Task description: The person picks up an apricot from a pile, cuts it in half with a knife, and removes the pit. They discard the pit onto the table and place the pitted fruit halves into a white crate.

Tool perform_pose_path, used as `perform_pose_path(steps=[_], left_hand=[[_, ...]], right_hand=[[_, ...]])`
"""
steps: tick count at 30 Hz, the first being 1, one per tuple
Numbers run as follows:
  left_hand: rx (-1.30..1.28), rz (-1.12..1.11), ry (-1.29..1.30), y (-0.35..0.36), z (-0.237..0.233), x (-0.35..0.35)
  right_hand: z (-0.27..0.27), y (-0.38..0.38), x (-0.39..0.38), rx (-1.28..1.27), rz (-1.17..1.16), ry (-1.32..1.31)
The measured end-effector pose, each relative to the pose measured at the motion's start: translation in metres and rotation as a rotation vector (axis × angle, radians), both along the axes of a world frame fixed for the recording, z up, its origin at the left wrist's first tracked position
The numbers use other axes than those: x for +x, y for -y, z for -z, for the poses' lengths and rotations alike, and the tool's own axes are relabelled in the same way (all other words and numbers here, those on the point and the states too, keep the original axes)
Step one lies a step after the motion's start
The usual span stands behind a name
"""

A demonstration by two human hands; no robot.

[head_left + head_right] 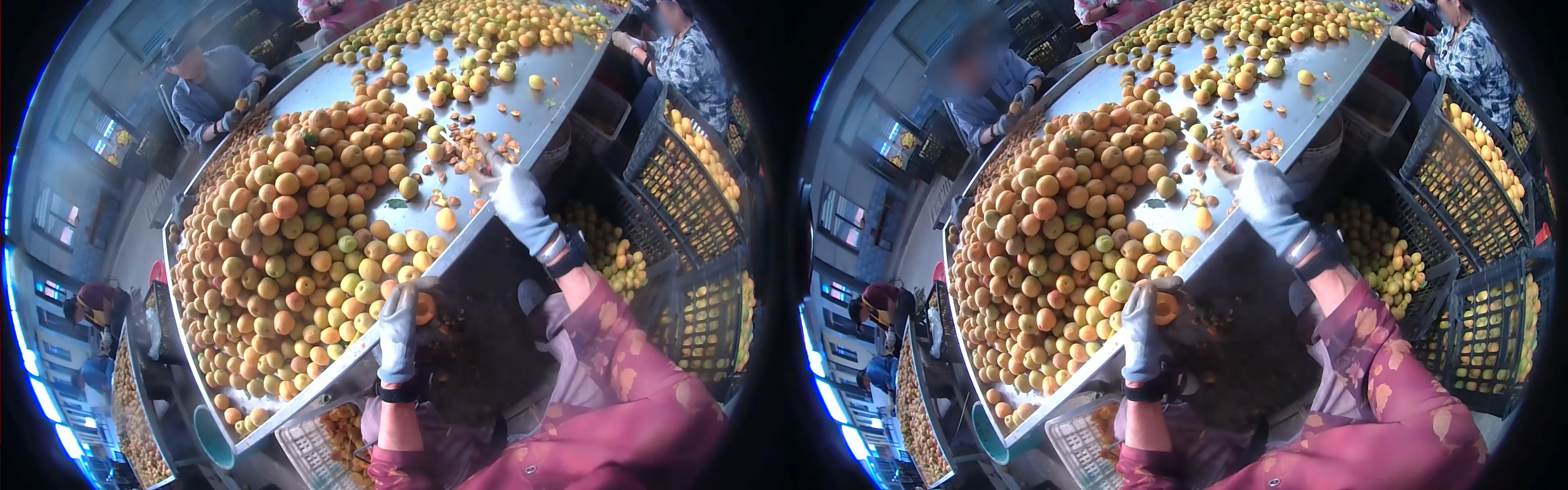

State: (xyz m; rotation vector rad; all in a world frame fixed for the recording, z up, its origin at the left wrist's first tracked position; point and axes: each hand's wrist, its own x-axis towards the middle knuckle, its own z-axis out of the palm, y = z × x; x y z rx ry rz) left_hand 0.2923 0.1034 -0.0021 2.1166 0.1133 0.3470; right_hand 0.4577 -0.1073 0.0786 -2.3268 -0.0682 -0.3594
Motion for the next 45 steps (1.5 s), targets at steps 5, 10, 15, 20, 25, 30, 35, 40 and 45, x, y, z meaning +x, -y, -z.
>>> perform_pose_path(steps=[5, 10, 15, 20, 25, 30, 35, 40, 45], left_hand=[[-0.458, -0.149, 0.004, -0.021, -0.097, -0.029], [0.032, -0.534, 0.14, -0.074, -0.147, -0.115], [0.133, -0.659, -0.31, -0.139, -0.075, -0.212], [0.59, -0.396, -0.343, -0.12, -0.041, -0.244], [0.342, -0.301, -0.151, -0.046, -0.119, -0.139], [0.264, 0.442, -0.044, 0.02, -0.133, -0.036], [0.25, 0.654, -0.054, 0.056, -0.04, 0.005], [0.254, 0.651, -0.042, 0.056, -0.017, 0.0], [0.383, 0.597, 0.032, 0.044, -0.02, 0.004]], right_hand=[[0.011, 0.021, 0.022, 0.509, 0.022, -0.067], [0.017, 0.026, 0.016, 0.499, -0.099, -0.094], [0.019, 0.016, 0.006, 0.341, -0.147, -0.409], [0.036, 0.003, 0.002, 0.074, -0.25, -0.267], [0.04, -0.015, 0.004, 0.074, -0.294, -0.253], [0.027, -0.031, 0.002, 0.012, -0.306, -0.42], [0.037, -0.048, 0.004, -0.133, -0.332, -0.352], [0.029, -0.072, -0.001, -0.424, -0.394, -0.308], [0.074, -0.105, 0.0, -0.629, -0.448, -0.23]])
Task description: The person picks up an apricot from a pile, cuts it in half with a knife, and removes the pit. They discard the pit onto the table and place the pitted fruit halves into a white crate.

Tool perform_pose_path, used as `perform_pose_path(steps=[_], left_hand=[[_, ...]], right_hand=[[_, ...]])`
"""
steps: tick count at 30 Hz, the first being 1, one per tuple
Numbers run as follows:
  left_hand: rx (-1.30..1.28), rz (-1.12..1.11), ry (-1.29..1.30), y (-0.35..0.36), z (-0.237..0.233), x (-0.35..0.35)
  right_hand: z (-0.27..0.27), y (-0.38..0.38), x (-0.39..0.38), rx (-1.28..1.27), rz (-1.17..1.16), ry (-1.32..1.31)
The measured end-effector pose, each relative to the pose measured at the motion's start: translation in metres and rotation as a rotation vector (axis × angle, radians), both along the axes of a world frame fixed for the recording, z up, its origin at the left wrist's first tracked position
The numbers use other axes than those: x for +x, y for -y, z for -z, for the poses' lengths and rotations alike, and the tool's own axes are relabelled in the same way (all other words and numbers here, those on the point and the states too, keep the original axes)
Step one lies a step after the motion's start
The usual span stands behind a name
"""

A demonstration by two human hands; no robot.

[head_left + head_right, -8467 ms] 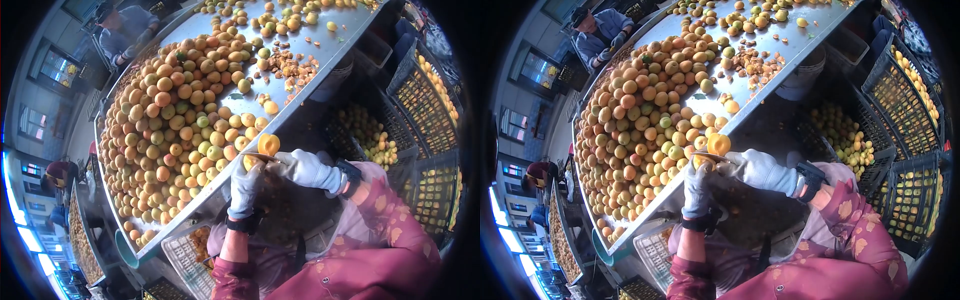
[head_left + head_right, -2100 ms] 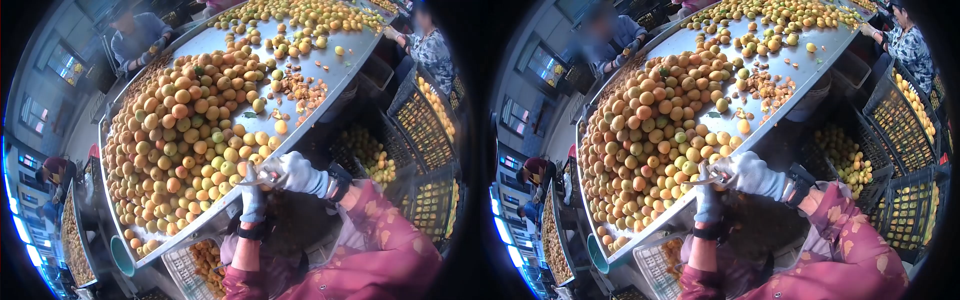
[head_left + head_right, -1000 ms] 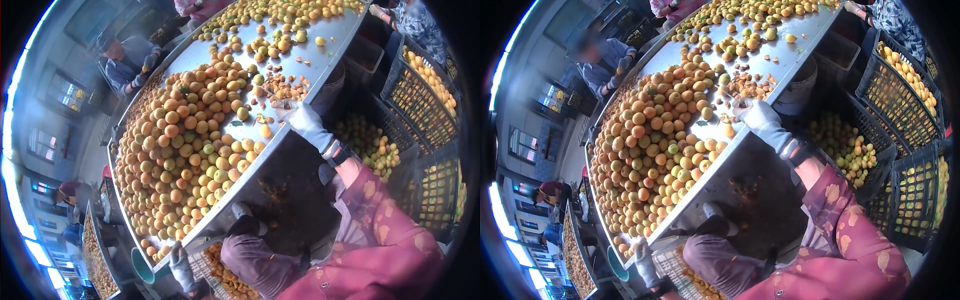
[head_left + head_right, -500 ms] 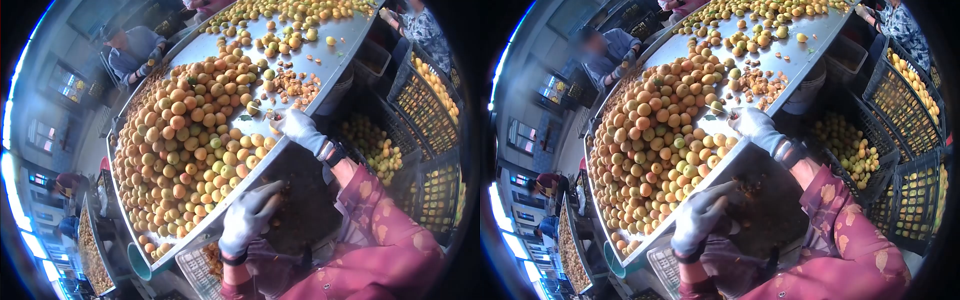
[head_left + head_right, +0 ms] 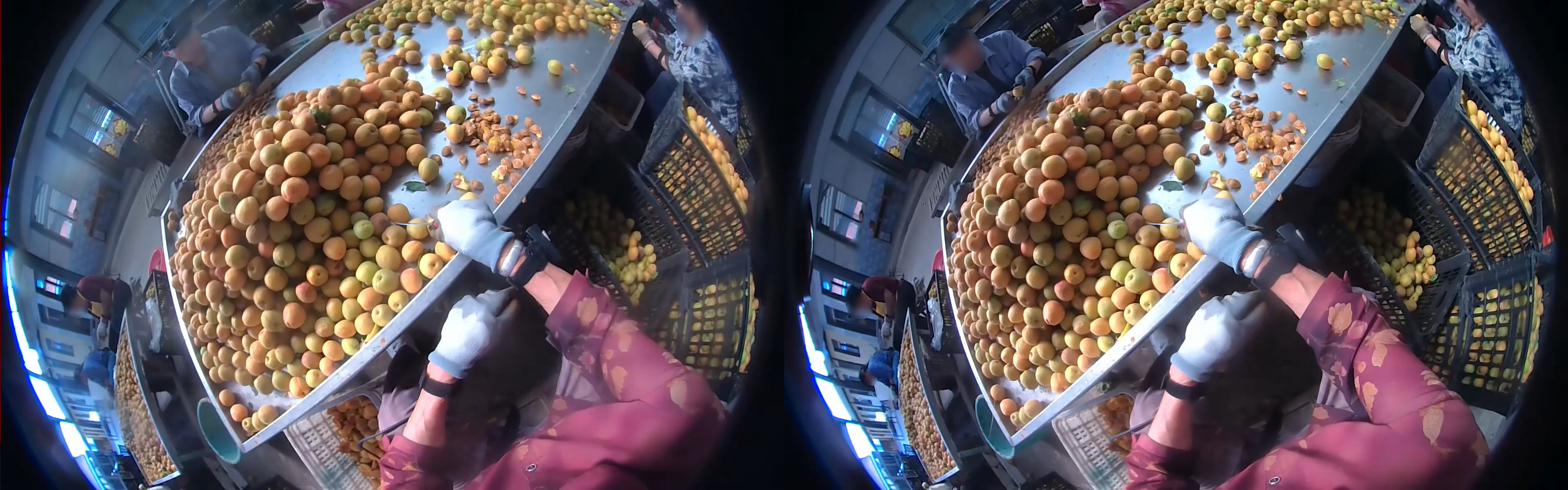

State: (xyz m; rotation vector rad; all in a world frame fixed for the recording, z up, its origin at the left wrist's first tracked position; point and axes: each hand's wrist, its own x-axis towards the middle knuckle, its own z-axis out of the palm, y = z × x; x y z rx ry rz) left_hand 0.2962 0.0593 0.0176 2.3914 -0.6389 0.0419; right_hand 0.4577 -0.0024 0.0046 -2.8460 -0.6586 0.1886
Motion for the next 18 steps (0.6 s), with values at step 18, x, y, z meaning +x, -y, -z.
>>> perform_pose_path(steps=[18], left_hand=[[-0.177, -0.163, 0.121, -0.031, -0.024, -0.001]], right_hand=[[-0.03, -0.006, -0.015, 0.385, 0.051, -0.391]])
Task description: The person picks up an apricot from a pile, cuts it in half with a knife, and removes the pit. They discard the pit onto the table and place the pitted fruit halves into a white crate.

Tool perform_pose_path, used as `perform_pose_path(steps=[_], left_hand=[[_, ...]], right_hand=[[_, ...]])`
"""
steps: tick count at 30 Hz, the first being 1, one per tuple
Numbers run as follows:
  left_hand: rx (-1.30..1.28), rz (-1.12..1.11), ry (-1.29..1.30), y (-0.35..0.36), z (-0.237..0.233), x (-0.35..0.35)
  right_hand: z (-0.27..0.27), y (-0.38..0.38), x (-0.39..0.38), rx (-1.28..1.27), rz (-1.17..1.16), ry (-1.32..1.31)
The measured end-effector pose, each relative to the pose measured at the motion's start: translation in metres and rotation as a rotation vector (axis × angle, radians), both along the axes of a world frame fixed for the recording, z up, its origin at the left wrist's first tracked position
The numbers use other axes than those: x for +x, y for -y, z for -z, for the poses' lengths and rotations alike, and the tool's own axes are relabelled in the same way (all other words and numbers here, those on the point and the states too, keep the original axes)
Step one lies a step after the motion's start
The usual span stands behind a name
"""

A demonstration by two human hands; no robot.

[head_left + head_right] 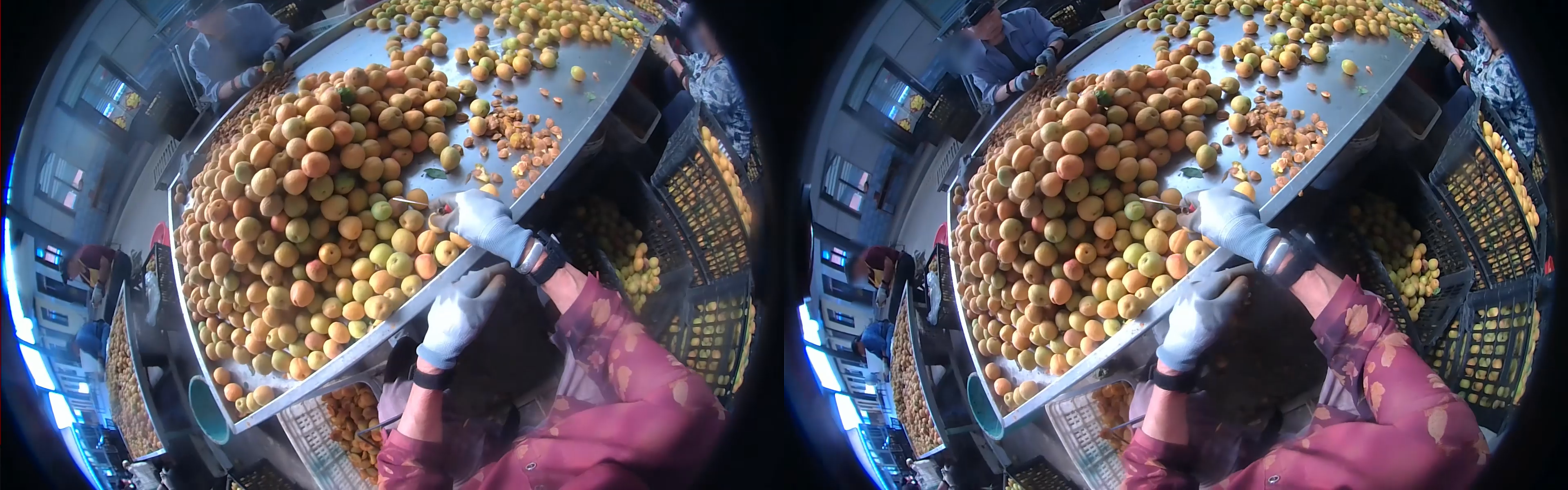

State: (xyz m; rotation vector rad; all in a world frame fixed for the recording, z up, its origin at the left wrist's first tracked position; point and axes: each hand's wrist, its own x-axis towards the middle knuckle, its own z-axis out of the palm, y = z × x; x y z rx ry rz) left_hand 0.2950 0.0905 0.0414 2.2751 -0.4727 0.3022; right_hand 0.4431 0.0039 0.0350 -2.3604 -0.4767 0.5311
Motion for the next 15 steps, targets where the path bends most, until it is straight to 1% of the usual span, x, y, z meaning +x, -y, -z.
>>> perform_pose_path(steps=[1, 2, 3, 4, 6, 7, 8, 9, 10, 11, 12, 13, 14, 15], left_hand=[[-0.106, 0.005, -0.184, 0.002, -0.002, -0.003], [-0.106, -0.004, -0.191, 0.002, -0.006, -0.006], [-0.105, 0.076, -0.291, 0.001, -0.011, -0.008], [-0.107, 0.157, -0.389, 0.0, -0.012, -0.01], [0.052, 0.286, -0.259, 0.004, 0.007, -0.016], [0.028, 0.265, -0.37, 0.012, 0.01, -0.018], [0.004, 0.24, -0.482, 0.018, 0.009, -0.021], [0.102, 0.31, -0.629, 0.02, 0.006, -0.019], [0.099, 0.296, -0.633, 0.019, 0.003, -0.017], [0.292, 0.357, -0.626, 0.019, 0.001, -0.015], [0.484, 0.418, -0.615, 0.02, 0.001, -0.014], [0.507, 0.359, -0.591, 0.022, 0.029, -0.021], [0.504, 0.352, -0.593, 0.024, 0.039, -0.03], [0.177, 0.162, -0.435, 0.026, 0.046, -0.038]], right_hand=[[-0.003, -0.002, -0.003, 0.012, 0.004, 0.073], [-0.006, -0.004, -0.006, 0.026, 0.01, 0.143], [-0.009, -0.006, -0.012, 0.127, -0.009, 0.033], [-0.012, -0.009, -0.02, 0.126, -0.017, 0.03], [-0.022, -0.018, -0.037, 0.138, -0.175, 0.104], [-0.03, -0.022, -0.044, 0.094, -0.282, 0.044], [-0.04, -0.03, -0.052, 0.037, -0.343, 0.016], [-0.036, -0.037, -0.057, 0.059, -0.39, -0.002], [-0.033, -0.043, -0.063, 0.081, -0.435, -0.019], [-0.033, -0.048, -0.068, 0.081, -0.445, -0.021], [-0.035, -0.053, -0.074, 0.051, -0.44, 0.058], [-0.036, -0.057, -0.078, 0.022, -0.434, 0.138], [-0.032, -0.062, -0.081, 0.023, -0.442, 0.137], [-0.027, -0.066, -0.083, 0.004, -0.466, 0.152]])
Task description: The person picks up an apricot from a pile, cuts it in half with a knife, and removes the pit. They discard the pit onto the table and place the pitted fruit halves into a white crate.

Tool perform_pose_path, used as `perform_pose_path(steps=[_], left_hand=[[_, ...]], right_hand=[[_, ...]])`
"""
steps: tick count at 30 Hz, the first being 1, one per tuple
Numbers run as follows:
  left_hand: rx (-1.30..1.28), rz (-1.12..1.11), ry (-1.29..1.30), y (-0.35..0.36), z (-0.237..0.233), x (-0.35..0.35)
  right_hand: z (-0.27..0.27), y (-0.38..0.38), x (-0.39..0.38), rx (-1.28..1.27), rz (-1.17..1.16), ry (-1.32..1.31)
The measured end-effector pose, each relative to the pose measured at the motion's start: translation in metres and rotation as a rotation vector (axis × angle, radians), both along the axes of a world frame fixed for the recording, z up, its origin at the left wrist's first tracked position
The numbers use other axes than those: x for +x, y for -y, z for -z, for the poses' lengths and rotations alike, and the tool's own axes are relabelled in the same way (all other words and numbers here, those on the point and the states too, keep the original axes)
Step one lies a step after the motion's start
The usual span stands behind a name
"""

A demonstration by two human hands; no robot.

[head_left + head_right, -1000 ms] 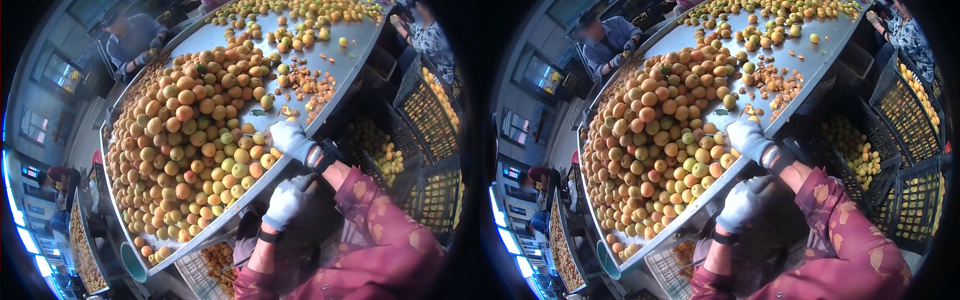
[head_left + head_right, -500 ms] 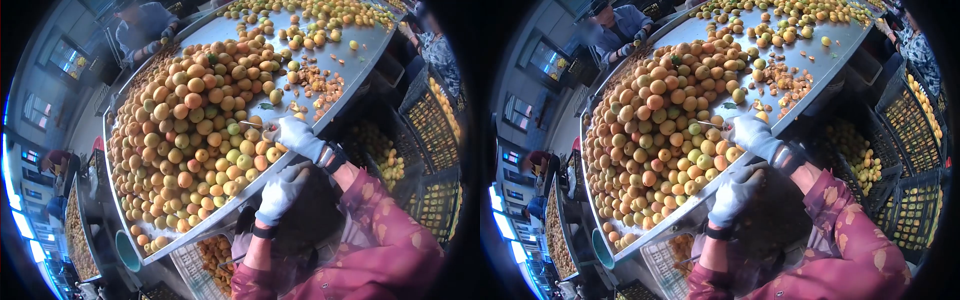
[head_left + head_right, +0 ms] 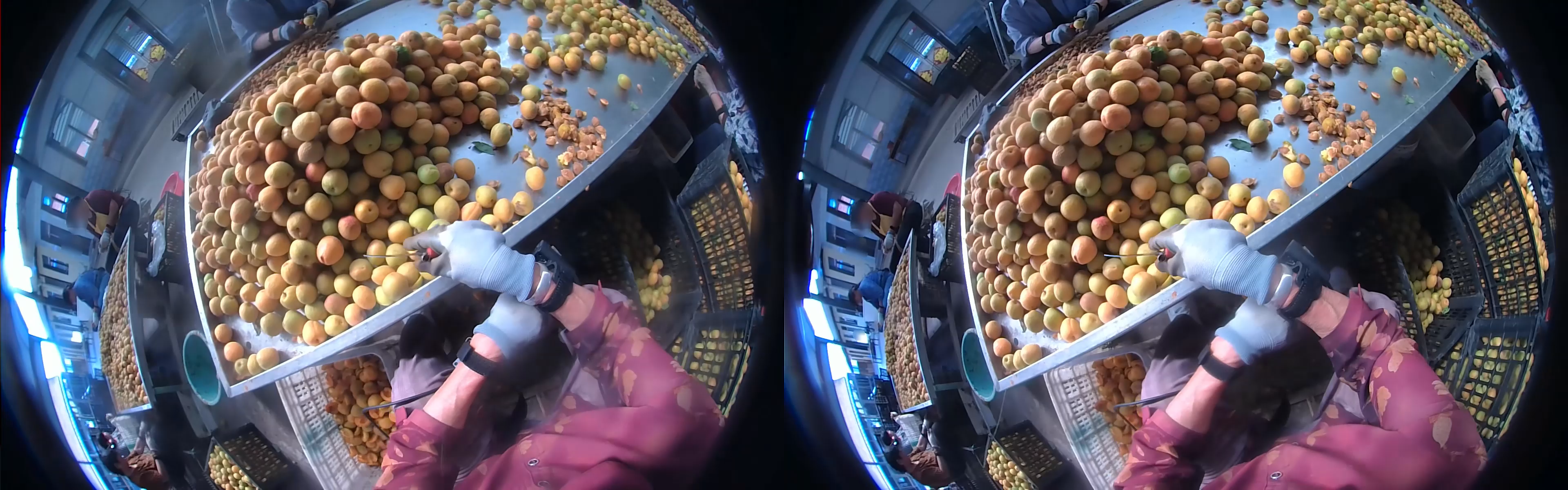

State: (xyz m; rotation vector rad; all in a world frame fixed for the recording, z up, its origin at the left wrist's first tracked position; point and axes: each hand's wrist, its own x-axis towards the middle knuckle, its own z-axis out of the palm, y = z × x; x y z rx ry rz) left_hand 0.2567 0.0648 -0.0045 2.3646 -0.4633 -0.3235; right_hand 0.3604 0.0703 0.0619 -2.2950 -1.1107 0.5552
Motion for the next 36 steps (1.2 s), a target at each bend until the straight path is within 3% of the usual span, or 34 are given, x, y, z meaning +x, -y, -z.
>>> perform_pose_path(steps=[1, 3, 5, 9, 17, 19, 20, 21, 23, 24, 25, 27, 29, 31, 34, 36], left_hand=[[-0.289, -0.238, 0.159, 0.001, 0.006, -0.006], [-0.291, -0.233, 0.17, 0.007, 0.02, -0.007], [-0.29, -0.223, 0.185, 0.008, 0.035, -0.029], [-0.281, -0.214, 0.2, -0.002, 0.054, -0.029], [-0.231, -0.228, 0.249, 0.002, 0.095, -0.02], [-0.215, -0.235, 0.266, 0.003, 0.104, -0.017], [-0.21, -0.237, 0.274, 0.0, 0.084, -0.013], [-0.212, -0.237, 0.279, 0.012, 0.061, -0.013], [-0.193, -0.064, 0.154, -0.02, -0.054, -0.001], [-0.03, 0.177, 0.17, -0.03, -0.058, 0.007], [0.062, 0.147, 0.053, -0.033, -0.071, 0.015], [-0.09, -0.094, 0.134, -0.039, -0.057, 0.018], [-0.132, -0.118, 0.253, -0.05, -0.056, 0.019], [-0.077, -0.108, 0.33, -0.054, -0.053, 0.019], [-0.554, -0.387, -0.182, -0.059, -0.063, 0.023], [-0.727, -0.657, -0.125, -0.056, -0.079, 0.029]], right_hand=[[-0.001, -0.004, -0.003, -0.017, -0.019, 0.019], [-0.004, -0.016, -0.015, -0.136, -0.141, 0.116], [-0.004, -0.026, -0.029, -0.174, -0.208, 0.053], [0.014, -0.035, -0.037, -0.047, -0.218, 0.209], [0.025, -0.048, -0.033, -0.087, -0.22, 0.115], [0.032, -0.041, -0.028, 0.234, -0.059, -0.012], [-0.001, -0.034, -0.02, 0.246, 0.051, -0.395], [-0.012, -0.026, -0.016, 0.334, 0.137, -0.57], [0.004, -0.018, 0.004, 0.687, 0.166, -0.651], [-0.017, -0.005, 0.011, 0.627, 0.247, -0.804], [-0.041, 0.01, 0.015, 0.565, 0.33, -0.953], [-0.052, 0.033, 0.021, 0.573, 0.324, -0.857], [-0.044, 0.049, 0.028, 0.742, 0.383, -0.979], [-0.047, 0.062, 0.035, 0.819, 0.401, -0.927], [-0.041, 0.085, 0.046, 0.874, 0.372, -0.876], [-0.035, 0.093, 0.049, 0.878, 0.317, -0.843]])
